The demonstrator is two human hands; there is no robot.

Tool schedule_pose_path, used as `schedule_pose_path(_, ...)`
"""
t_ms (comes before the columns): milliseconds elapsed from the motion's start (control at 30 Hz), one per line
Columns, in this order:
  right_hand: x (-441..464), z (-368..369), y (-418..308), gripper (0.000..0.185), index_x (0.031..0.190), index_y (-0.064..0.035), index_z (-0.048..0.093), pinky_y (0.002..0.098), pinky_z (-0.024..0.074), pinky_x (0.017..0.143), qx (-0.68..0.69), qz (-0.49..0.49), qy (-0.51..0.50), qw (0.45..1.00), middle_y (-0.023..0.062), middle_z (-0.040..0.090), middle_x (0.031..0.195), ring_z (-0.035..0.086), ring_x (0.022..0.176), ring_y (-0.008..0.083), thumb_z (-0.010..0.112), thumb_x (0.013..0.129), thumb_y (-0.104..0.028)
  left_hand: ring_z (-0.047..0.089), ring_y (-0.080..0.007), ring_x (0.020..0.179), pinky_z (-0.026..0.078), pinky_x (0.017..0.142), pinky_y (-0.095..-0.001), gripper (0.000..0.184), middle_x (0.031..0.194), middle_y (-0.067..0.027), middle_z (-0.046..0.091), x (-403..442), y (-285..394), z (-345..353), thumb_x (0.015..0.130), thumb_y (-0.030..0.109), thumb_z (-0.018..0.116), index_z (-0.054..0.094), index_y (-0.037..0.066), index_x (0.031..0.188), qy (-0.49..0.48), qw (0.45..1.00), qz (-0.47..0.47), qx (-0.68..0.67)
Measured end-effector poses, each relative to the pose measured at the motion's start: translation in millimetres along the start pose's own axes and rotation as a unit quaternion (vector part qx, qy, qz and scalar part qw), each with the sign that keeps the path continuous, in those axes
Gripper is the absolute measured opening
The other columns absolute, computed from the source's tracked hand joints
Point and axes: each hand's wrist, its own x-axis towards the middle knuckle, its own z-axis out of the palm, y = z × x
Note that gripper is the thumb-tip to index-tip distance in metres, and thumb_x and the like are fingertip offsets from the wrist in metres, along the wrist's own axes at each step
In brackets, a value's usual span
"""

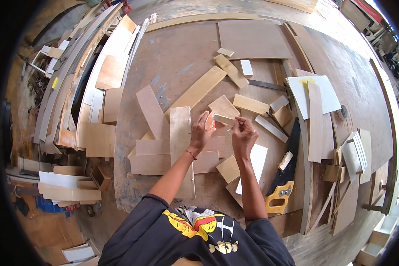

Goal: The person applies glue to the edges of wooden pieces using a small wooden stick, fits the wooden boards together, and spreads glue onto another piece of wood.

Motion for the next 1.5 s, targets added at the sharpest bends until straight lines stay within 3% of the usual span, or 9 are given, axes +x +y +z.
schedule_pose_path(200,1.5,3.8,-1.8,0.013,0.086,0.0013,0.065,0.0266,0.0477,0.055,-0.100,-0.053,-0.004,0.994,0.0134,0.065,0.067,0.064,0.059,0.0148,0.064,0.078,-0.009,0.050,-0.0306,0.107,0.035,0.096,-0.0370,0.079,0.117,-0.0178,0.051,3.4,5.9,-8.5,0.057,0.014,0.080,0.040,-0.005,0.122,-0.090,0.995,0.028,0.019)
schedule_pose_path(300,-0.3,3.8,-10.8,0.011,0.085,0.0003,0.064,0.0302,0.0480,0.055,-0.148,-0.065,-0.019,0.987,0.0156,0.064,0.068,0.064,0.059,0.0228,0.063,0.078,-0.008,0.049,-0.0334,0.106,0.039,0.093,-0.0391,0.072,0.117,-0.0151,0.051,4.5,6.3,-11.0,0.058,0.013,0.080,0.043,-0.003,0.118,-0.095,0.995,0.034,-0.002)
schedule_pose_path(367,-0.1,4.4,-12.8,0.008,0.085,-0.0003,0.062,0.0350,0.0481,0.056,-0.189,-0.157,-0.039,0.969,0.0178,0.063,0.071,0.063,0.063,0.0300,0.061,0.079,-0.006,0.049,-0.0316,0.104,0.037,0.093,-0.0384,0.071,0.114,-0.0149,0.052,6.7,5.7,-10.9,0.058,0.015,0.080,0.044,-0.002,0.117,-0.103,0.993,0.049,0.007)
schedule_pose_path(467,-3.7,6.3,-22.8,0.007,0.085,-0.0008,0.060,0.0389,0.0474,0.059,-0.215,-0.208,-0.081,0.951,0.0188,0.062,0.073,0.062,0.067,0.0336,0.060,0.079,-0.004,0.050,-0.0298,0.101,0.036,0.092,-0.0383,0.069,0.107,-0.0141,0.053,7.6,10.1,-8.5,0.058,0.017,0.079,0.045,0.000,0.115,-0.101,0.991,0.078,0.036)
schedule_pose_path(833,-7.4,16.4,4.7,0.012,0.085,-0.0006,0.061,0.0391,0.0479,0.065,-0.244,-0.243,-0.137,0.929,0.0167,0.063,0.077,0.061,0.073,0.0320,0.056,0.075,0.000,0.053,-0.0319,0.097,0.045,0.086,-0.0369,0.059,0.104,-0.0147,0.054,1.9,-2.8,11.0,0.060,0.012,0.077,0.047,0.003,0.110,-0.071,0.997,0.029,0.013)
schedule_pose_path(1000,-4.8,24.1,29.2,0.009,0.083,-0.0018,0.062,0.0372,0.0475,0.065,-0.262,-0.284,-0.155,0.909,0.0139,0.064,0.076,0.061,0.070,0.0298,0.060,0.075,-0.001,0.054,-0.0319,0.095,0.045,0.084,-0.0362,0.056,0.101,-0.0159,0.054,1.0,-9.1,14.1,0.061,0.008,0.074,0.047,0.000,0.110,-0.084,0.992,0.090,0.037)
schedule_pose_path(1100,-10.3,23.3,22.7,0.010,0.083,-0.0024,0.062,0.0372,0.0475,0.065,-0.267,-0.311,-0.147,0.900,0.0131,0.064,0.076,0.061,0.070,0.0294,0.059,0.074,0.001,0.054,-0.0322,0.094,0.045,0.082,-0.0361,0.051,0.100,-0.0169,0.054,0.2,-4.5,11.6,0.065,0.006,0.071,0.047,-0.002,0.110,-0.074,0.994,0.074,0.044)
schedule_pose_path(1233,-11.5,17.3,20.2,0.011,0.083,-0.0026,0.062,0.0367,0.0476,0.065,-0.267,-0.294,-0.143,0.907,0.0127,0.064,0.076,0.061,0.071,0.0288,0.059,0.074,0.002,0.054,-0.0327,0.093,0.045,0.082,-0.0364,0.048,0.100,-0.0175,0.053,-5.4,8.8,7.2,0.067,0.004,0.068,0.047,-0.002,0.110,-0.082,0.996,0.030,0.021)
schedule_pose_path(1500,5.3,14.5,26.0,0.009,0.080,-0.0023,0.063,0.0355,0.0495,0.066,-0.190,-0.267,-0.190,0.926,0.0120,0.065,0.077,0.062,0.072,0.0281,0.060,0.072,0.002,0.054,-0.0331,0.092,0.045,0.083,-0.0362,0.049,0.098,-0.0177,0.053,0.6,12.4,3.1,0.066,0.004,0.069,0.047,-0.002,0.109,-0.089,0.994,0.041,0.038)
